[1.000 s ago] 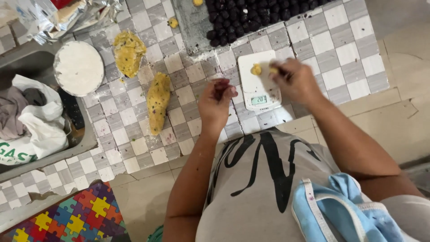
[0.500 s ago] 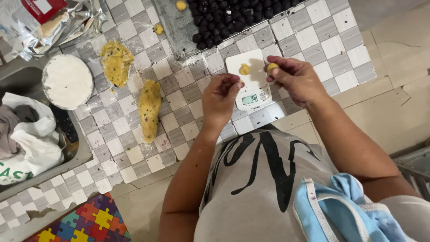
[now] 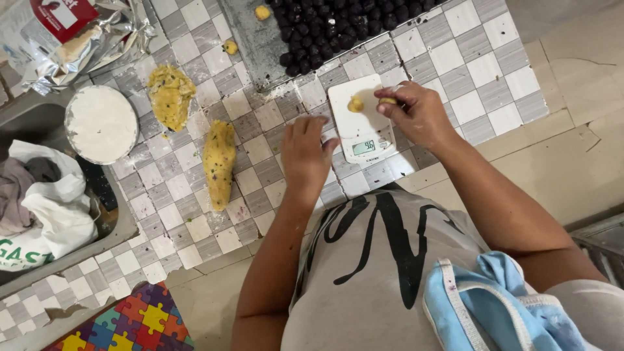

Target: Kneading yellow dough on a tiled counter, weighing portions on a digital scale, and rolling them into small balls.

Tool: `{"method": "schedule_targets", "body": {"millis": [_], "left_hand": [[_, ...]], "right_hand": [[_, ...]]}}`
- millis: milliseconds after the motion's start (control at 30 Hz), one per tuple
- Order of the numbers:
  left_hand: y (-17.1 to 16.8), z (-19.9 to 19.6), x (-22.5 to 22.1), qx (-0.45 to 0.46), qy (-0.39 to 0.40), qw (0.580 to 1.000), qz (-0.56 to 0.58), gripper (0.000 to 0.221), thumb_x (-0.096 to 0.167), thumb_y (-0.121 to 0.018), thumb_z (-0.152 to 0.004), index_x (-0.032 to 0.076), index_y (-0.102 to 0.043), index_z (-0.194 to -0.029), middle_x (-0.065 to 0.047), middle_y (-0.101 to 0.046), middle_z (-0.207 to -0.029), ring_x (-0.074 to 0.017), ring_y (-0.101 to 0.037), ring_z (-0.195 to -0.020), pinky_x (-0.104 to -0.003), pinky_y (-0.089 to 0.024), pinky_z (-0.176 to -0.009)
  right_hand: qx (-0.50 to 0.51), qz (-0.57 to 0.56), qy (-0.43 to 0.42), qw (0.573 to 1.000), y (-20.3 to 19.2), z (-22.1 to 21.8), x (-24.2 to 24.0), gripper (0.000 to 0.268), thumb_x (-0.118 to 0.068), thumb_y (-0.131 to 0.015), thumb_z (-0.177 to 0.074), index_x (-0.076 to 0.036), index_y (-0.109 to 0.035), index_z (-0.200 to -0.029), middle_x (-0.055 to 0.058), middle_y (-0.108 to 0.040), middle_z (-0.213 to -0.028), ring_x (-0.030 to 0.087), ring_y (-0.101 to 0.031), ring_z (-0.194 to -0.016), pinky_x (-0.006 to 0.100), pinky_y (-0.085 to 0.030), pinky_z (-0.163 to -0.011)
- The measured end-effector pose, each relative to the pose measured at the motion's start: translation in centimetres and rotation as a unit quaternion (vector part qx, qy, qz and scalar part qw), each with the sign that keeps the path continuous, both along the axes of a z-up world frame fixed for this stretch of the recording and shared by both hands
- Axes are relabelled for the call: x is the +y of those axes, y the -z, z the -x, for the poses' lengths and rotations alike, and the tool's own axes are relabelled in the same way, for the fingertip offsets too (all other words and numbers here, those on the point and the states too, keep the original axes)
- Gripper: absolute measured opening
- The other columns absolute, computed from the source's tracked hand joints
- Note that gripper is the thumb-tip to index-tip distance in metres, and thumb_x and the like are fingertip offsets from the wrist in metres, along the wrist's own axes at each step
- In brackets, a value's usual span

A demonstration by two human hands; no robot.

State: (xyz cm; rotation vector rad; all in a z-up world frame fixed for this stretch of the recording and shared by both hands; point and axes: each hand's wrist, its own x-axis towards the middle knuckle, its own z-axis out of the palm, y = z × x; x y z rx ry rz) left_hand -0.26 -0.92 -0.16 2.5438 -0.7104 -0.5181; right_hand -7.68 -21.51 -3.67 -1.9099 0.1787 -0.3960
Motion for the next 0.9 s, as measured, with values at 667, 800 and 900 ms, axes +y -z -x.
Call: {"method": "schedule_targets", "body": {"millis": [667, 800, 900], "left_hand": [[-1.7, 0.2, 0.2, 0.613, 0.097, 0.409, 0.669, 0.075, 0.074, -0.012, -0.085, 0.032, -0.01, -0.147, -0.005, 0.003, -0.161, -0.0304, -0.019, -0.143, -0.052, -0.04, -0.107], [-2.2, -0.2, -0.4, 0.608, 0.094, 0.379, 0.691, 0.073, 0.07, -0.022, -0.087, 0.026, -0.019, -0.145, -0.009, -0.01, -0.155, -0.032, -0.025, -0.14, -0.05, -0.04, -0.108], [-2.2, 1.1, 0.3, 0.602, 0.049, 0.335, 0.723, 0.069, 0.063, -0.035, -0.091, 0.016, -0.033, -0.142, -0.014, -0.029, -0.147, -0.0343, -0.035, -0.134, -0.048, -0.039, -0.11]], "right_hand": [[-0.159, 0.243, -0.011, 0.957, -6.0, -4.3, 10.7, 0.086, -0.04, -0.051, -0.1, -0.032, 0.018, -0.151, 0.001, 0.028, -0.157, 0.023, 0.025, -0.148, 0.058, 0.016, -0.126], [-0.327, 0.128, -0.158, 0.923, -8.6, -4.8, 14.7, 0.074, -0.06, -0.037, -0.079, 0.004, -0.057, -0.11, -0.002, 0.047, -0.136, 0.023, 0.044, -0.126, 0.06, 0.019, -0.118], [0.171, 0.637, 0.395, 0.639, -7.6, -7.6, 13.7, 0.088, -0.087, -0.024, -0.11, -0.015, 0.006, -0.152, 0.02, -0.004, -0.149, 0.035, 0.009, -0.14, 0.058, 0.005, -0.114]]}}
